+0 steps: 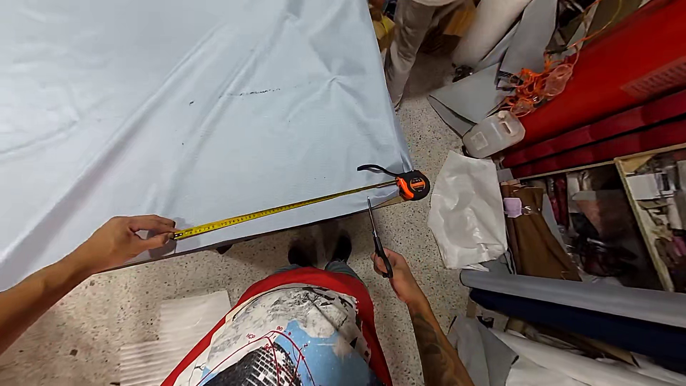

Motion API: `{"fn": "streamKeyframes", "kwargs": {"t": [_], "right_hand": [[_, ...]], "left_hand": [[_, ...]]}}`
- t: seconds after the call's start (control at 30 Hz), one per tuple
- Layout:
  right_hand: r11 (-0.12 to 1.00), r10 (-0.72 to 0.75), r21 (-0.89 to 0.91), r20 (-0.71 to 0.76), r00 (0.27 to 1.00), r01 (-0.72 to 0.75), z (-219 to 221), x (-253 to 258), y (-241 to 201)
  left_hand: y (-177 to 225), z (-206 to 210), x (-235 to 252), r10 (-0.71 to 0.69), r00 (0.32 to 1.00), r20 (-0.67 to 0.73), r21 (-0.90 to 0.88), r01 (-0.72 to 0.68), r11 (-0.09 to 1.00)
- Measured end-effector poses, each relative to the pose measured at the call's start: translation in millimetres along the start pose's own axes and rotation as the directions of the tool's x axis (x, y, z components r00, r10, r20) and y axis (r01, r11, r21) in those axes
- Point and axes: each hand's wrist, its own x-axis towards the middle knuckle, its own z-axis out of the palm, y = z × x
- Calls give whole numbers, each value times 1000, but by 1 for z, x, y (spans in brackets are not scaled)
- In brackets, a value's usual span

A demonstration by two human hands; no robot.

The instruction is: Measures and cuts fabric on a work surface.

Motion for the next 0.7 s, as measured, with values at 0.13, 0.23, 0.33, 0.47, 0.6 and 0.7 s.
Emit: {"fn": "streamKeyframes", "kwargs": {"t": [0.13, 0.23, 0.33, 0.47, 0.6, 0.7], "right_hand": [[992, 53, -115, -45, 998, -58, 0, 0, -11], [982, 79, -170, -55, 995, -87, 0, 2, -17], [991, 65, -114, -38, 997, -69, 0, 4, -14], [993, 63, -95, -37, 997, -66, -2, 4, -15], [994, 72, -81, -32, 997, -74, 1, 4, -18], [992, 96, -76, -36, 995, -98, 2, 2, -18]], "left_hand": [[4, 0, 0, -24, 1000, 1, 2, 24, 1000], [0, 2, 0, -21, 1000, -21, -16, 20, 1000], [2, 3, 0, -38, 999, -26, -29, 38, 999], [2, 4, 0, -35, 999, -27, -32, 34, 999], [2, 3, 1, -36, 999, -20, -26, 35, 999], [0, 2, 1, -53, 999, -4, -15, 53, 998]]}}
